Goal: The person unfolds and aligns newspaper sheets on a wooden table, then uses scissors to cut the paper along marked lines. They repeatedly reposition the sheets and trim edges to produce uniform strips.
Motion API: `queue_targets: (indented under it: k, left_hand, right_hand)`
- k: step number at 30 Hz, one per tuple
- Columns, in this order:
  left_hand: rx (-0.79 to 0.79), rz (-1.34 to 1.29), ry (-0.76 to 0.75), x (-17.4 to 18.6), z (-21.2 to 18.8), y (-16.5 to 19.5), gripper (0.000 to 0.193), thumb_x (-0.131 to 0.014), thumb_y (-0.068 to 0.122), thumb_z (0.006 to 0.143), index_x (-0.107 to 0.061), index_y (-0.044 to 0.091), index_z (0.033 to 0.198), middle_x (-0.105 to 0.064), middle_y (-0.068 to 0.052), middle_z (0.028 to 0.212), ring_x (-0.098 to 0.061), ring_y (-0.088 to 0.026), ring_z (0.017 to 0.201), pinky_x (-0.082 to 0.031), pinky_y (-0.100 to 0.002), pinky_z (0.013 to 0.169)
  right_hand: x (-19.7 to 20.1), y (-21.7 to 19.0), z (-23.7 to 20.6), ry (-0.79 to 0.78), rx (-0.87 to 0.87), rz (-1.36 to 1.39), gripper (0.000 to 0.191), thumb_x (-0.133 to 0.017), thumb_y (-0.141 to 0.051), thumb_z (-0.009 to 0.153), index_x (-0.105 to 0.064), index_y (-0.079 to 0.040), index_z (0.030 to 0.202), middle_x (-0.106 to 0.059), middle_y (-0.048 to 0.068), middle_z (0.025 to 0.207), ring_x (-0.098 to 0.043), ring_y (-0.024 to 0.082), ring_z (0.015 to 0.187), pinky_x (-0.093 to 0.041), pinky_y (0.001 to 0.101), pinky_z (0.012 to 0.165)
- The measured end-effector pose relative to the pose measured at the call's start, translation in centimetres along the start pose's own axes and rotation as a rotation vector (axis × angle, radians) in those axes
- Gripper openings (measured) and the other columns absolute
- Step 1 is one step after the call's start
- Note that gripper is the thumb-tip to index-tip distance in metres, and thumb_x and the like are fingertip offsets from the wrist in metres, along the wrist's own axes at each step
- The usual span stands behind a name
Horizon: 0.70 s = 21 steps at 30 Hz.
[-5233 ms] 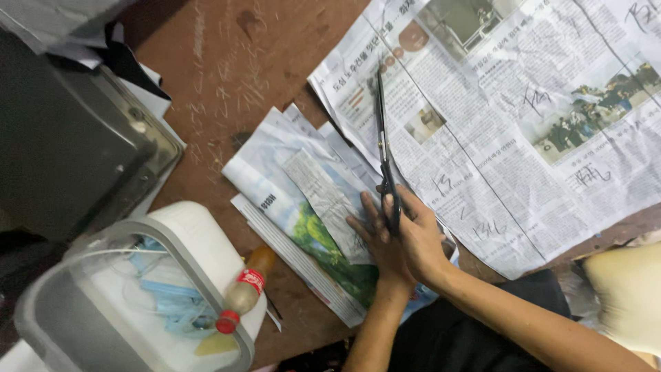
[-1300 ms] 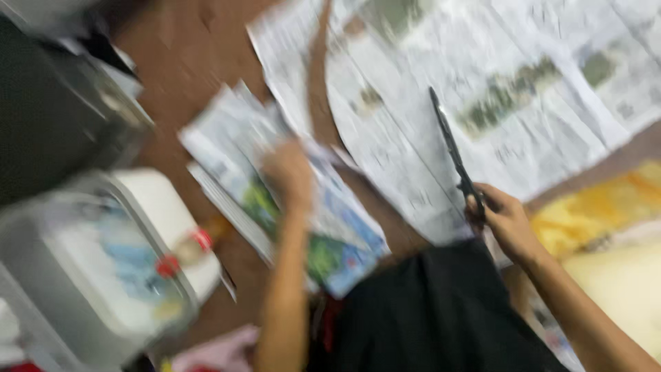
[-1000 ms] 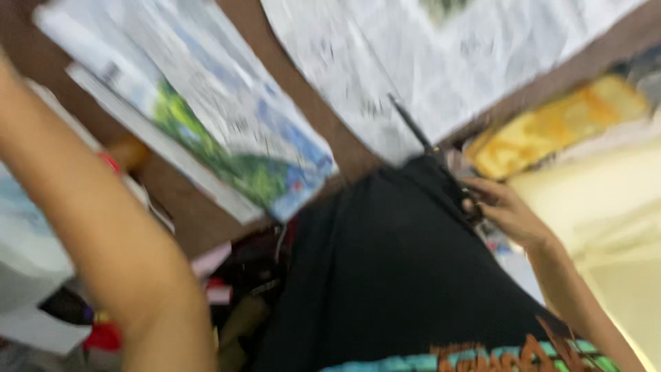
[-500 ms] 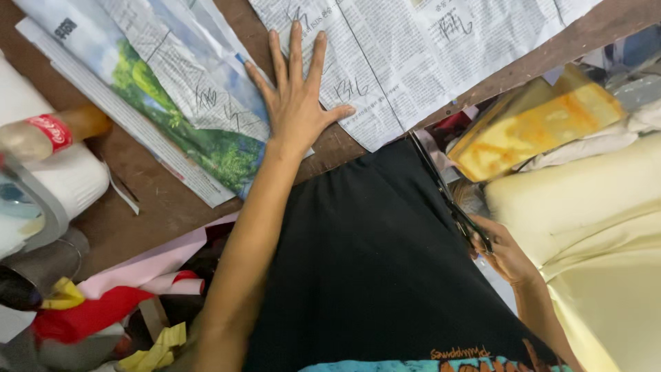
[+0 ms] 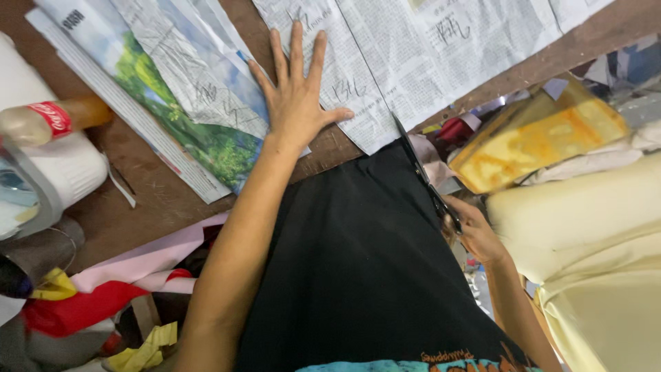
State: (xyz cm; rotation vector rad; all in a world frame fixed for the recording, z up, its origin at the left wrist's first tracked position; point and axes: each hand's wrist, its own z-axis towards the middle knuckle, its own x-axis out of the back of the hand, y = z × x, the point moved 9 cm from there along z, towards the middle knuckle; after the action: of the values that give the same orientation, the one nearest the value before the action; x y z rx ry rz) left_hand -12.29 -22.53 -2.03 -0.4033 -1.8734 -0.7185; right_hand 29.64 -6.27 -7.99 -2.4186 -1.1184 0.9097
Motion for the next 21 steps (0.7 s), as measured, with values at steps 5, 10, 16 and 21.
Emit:
queue_targets:
  k: [5,10,16,21]
  left_hand:
    - [-0.020,0.032,0.001,0.2,-0.1,0.4,0.142,-0.086,0.082,0.062,-0.017,0.020,0.169,0.000,-0.017,0.172,0.007,-0.046,0.155,0.000,-0.087,0.113]
    - [-0.016,0.058,0.007,0.3,-0.2,0.4,0.142,-0.085,0.085,0.061,-0.018,0.020,0.168,-0.001,-0.017,0.171,0.006,-0.047,0.154,-0.002,-0.088,0.112]
    - [-0.019,0.032,0.031,1.4,0.1,0.6,0.140,-0.083,0.082,0.061,-0.018,0.018,0.167,-0.001,-0.018,0.170,0.005,-0.049,0.154,-0.004,-0.088,0.111]
    - [-0.024,0.047,0.029,1.5,0.2,0.8,0.140,-0.081,0.083,0.062,-0.018,0.017,0.167,-0.001,-0.018,0.170,0.005,-0.049,0.154,-0.006,-0.088,0.111]
  right_hand:
    - [-0.9,-0.3,0.3,0.017,0.001,-0.136,0.048,-0.066,-0.011,0.097,-0.059,0.001,0.143,-0.058,-0.001,0.090,-0.053,0.008,0.076,-0.045,0.0241,0.067]
    - [-1.6,-1.8,1.7,0.072,0.018,-0.167,0.043,-0.064,-0.006,0.099,-0.061,0.002,0.141,-0.055,-0.004,0.088,-0.050,0.005,0.077,-0.043,0.0212,0.068]
    - [-3.9,-4.8,2.8,0.032,0.049,-0.192,0.047,-0.062,-0.005,0.094,-0.059,0.002,0.141,-0.059,0.000,0.089,-0.056,0.009,0.077,-0.049,0.0243,0.067]
    - [-5.4,-7.1,3.9,0.065,0.108,-0.295,0.045,-0.067,-0.008,0.095,-0.060,0.004,0.138,-0.057,-0.002,0.111,-0.053,0.007,0.086,-0.045,0.0224,0.069]
